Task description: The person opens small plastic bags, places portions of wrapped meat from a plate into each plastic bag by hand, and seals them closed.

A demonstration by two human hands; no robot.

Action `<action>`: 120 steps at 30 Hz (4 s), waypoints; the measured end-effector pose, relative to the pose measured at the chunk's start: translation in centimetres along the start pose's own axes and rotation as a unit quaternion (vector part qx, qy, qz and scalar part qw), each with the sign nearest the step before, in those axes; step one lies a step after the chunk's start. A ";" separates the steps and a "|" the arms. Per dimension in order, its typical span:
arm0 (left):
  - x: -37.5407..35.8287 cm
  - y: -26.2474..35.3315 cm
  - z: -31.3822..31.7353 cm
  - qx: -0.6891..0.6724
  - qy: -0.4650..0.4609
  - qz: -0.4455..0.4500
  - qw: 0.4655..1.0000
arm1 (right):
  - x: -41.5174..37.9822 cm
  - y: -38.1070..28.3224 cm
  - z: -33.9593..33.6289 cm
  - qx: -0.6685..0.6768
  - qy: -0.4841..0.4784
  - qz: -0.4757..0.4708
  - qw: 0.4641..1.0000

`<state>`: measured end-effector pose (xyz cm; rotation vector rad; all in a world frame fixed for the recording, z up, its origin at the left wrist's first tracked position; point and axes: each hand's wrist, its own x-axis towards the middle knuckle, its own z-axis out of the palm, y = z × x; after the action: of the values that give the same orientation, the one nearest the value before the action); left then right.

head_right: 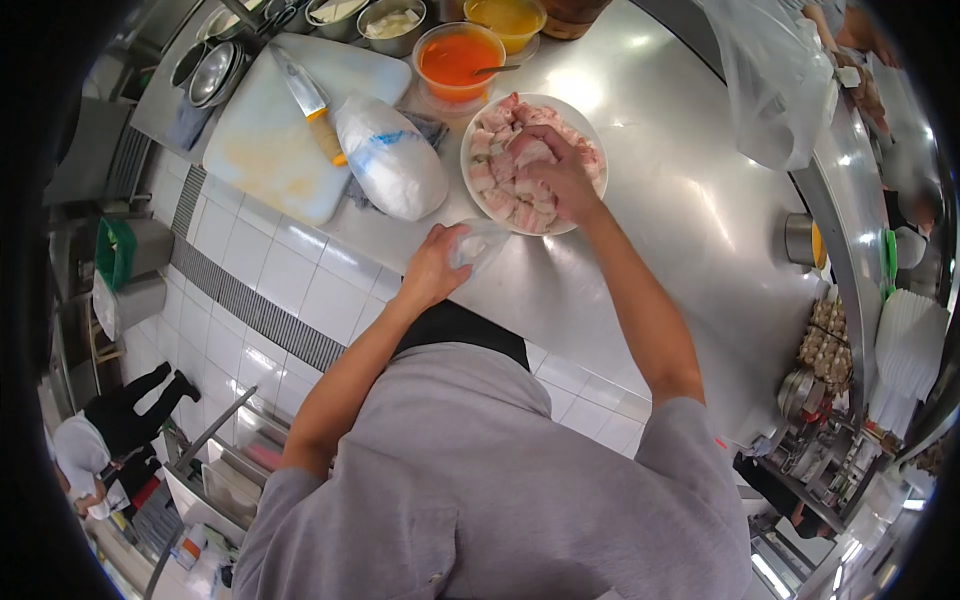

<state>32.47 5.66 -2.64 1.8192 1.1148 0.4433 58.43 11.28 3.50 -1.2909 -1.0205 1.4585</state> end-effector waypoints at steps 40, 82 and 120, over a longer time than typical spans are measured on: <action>-2.2 -1.0 -2.9 0.015 -0.001 -0.049 0.999 | -7.1 8.0 11.8 -0.537 -0.099 -0.146 0.825; -2.7 -1.9 -3.1 -0.039 0.023 -0.031 0.998 | -2.8 0.6 -1.7 -0.486 -0.228 0.070 0.840; -3.7 -0.9 -4.6 0.004 0.011 -0.019 1.000 | -4.2 2.3 7.6 -0.496 0.203 -0.095 0.839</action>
<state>26.88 5.10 -0.48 1.8009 1.1657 0.4379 50.84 6.55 3.12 -2.0160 -1.6185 0.3827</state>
